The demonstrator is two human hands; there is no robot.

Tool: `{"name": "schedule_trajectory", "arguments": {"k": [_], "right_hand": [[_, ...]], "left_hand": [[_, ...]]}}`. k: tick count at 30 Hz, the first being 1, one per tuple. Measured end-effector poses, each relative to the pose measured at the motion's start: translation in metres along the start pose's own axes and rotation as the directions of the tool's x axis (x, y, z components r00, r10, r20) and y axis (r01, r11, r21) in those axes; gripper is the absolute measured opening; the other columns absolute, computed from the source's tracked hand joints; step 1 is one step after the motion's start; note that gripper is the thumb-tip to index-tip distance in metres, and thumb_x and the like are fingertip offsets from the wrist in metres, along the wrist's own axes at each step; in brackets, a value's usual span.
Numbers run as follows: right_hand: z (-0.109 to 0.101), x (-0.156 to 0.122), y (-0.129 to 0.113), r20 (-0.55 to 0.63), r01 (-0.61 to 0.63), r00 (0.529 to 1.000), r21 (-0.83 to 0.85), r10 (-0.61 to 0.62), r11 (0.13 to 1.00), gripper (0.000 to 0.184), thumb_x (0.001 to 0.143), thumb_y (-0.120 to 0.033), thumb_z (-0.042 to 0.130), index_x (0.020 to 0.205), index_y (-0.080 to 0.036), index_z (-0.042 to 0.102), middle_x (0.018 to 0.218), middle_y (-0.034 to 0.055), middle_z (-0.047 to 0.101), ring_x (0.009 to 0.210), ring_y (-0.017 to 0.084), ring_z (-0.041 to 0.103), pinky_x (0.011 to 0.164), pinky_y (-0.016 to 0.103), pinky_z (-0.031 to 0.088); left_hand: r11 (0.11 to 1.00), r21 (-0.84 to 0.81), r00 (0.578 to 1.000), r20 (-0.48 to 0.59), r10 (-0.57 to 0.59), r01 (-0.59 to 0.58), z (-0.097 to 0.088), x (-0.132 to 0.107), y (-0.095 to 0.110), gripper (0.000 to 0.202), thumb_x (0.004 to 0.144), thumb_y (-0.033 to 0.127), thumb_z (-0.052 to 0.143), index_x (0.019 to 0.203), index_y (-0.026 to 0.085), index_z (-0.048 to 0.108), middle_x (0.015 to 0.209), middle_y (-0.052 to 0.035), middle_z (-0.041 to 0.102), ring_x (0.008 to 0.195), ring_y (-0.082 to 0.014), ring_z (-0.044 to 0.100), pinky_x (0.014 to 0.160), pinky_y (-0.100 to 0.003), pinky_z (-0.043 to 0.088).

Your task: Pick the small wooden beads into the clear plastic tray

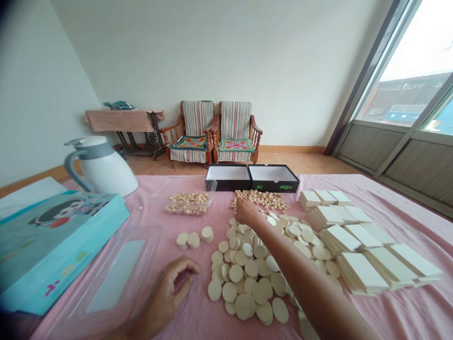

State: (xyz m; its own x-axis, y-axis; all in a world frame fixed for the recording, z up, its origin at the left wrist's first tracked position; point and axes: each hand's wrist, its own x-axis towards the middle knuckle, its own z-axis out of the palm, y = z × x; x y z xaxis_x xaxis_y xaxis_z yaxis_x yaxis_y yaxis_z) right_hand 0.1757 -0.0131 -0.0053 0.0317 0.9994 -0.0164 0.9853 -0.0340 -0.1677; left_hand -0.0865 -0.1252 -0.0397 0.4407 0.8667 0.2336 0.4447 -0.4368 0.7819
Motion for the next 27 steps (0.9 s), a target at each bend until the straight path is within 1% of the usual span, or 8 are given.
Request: {"name": "schedule_trajectory", "arguments": {"k": [3,6,10,14,18,21,24,27], "right_hand": [[0.002,-0.001,0.004,-0.015,-0.018,1.000,0.041,0.018,0.999,0.022,0.070,-0.016,0.057,0.091,-0.011,0.063,0.090,0.0121,0.067,0.082,0.020,0.060,0.059,0.024,0.035],[0.002,-0.003,0.009,-0.023,-0.009,1.000,0.087,0.011,0.996,0.013,0.066,-0.012,0.059,0.078,-0.013,0.064,0.079,0.0073,0.067,0.073,0.016,0.058,0.056,0.022,0.033],[-0.009,-0.001,0.009,-0.082,0.013,0.997,0.145,-0.001,0.989,0.012,0.064,-0.007,0.055,0.070,-0.014,0.063,0.070,0.0040,0.065,0.069,0.013,0.057,0.056,0.021,0.032],[-0.029,0.006,-0.013,-0.197,0.099,0.979,0.240,-0.051,0.966,0.012,0.068,-0.012,0.056,0.078,-0.016,0.063,0.076,0.0016,0.065,0.070,0.011,0.056,0.059,0.019,0.036],[-0.042,0.015,-0.051,-0.320,0.296,0.933,0.426,-0.164,0.855,0.008,0.066,-0.013,0.061,0.073,-0.017,0.062,0.067,-0.0014,0.062,0.062,0.009,0.054,0.057,0.019,0.037],[-0.045,0.019,-0.073,-0.378,0.380,0.905,0.514,-0.195,0.769,0.011,0.068,-0.012,0.060,0.078,-0.016,0.062,0.071,-0.0008,0.064,0.064,0.009,0.056,0.061,0.019,0.040],[-0.047,0.021,-0.076,-0.417,0.399,0.892,0.551,-0.172,0.733,0.015,0.069,-0.011,0.058,0.082,-0.016,0.062,0.074,0.0003,0.066,0.067,0.010,0.058,0.064,0.020,0.042],[-0.046,0.019,-0.062,-0.424,0.361,0.894,0.486,-0.146,0.796,0.013,0.071,-0.012,0.055,0.080,-0.016,0.062,0.072,0.0004,0.066,0.066,0.010,0.057,0.063,0.020,0.041]], "left_hand": [[1.000,0.001,1.000,0.004,0.000,0.000,0.000,-0.001,-0.001,0.021,0.075,0.006,0.044,0.083,0.018,0.059,0.085,-0.0046,0.063,0.085,-0.0182,0.060,0.079,-0.029,0.047],[1.000,0.008,1.000,0.002,-0.003,0.003,0.000,-0.001,0.000,0.023,0.074,0.005,0.043,0.083,0.018,0.059,0.085,-0.0046,0.063,0.086,-0.0183,0.060,0.079,-0.029,0.046],[1.000,0.014,1.000,0.004,-0.005,0.005,0.000,0.000,0.003,0.022,0.072,0.004,0.044,0.080,0.018,0.059,0.083,-0.0044,0.063,0.084,-0.0183,0.059,0.078,-0.029,0.046],[1.000,0.015,1.000,0.010,-0.014,0.014,0.000,-0.001,0.003,0.023,0.072,0.004,0.043,0.080,0.018,0.059,0.083,-0.0046,0.063,0.084,-0.0184,0.059,0.078,-0.029,0.046],[1.000,0.017,1.000,0.009,-0.007,0.007,0.000,-0.003,-0.002,0.023,0.074,0.005,0.044,0.084,0.018,0.059,0.087,-0.0054,0.063,0.088,-0.0188,0.058,0.081,-0.030,0.045],[1.000,0.008,1.000,0.010,-0.005,0.005,0.000,-0.004,-0.005,0.023,0.074,0.005,0.043,0.084,0.018,0.059,0.087,-0.0055,0.063,0.089,-0.0187,0.058,0.082,-0.030,0.046],[1.000,-0.006,1.000,0.005,-0.003,0.003,0.000,-0.004,-0.006,0.022,0.074,0.005,0.043,0.083,0.018,0.059,0.087,-0.0056,0.063,0.088,-0.0187,0.058,0.082,-0.030,0.046],[1.000,-0.005,1.000,-0.002,-0.001,0.001,0.000,-0.003,-0.005,0.023,0.073,0.005,0.044,0.083,0.018,0.059,0.087,-0.0058,0.063,0.088,-0.0189,0.058,0.081,-0.030,0.046]]}}
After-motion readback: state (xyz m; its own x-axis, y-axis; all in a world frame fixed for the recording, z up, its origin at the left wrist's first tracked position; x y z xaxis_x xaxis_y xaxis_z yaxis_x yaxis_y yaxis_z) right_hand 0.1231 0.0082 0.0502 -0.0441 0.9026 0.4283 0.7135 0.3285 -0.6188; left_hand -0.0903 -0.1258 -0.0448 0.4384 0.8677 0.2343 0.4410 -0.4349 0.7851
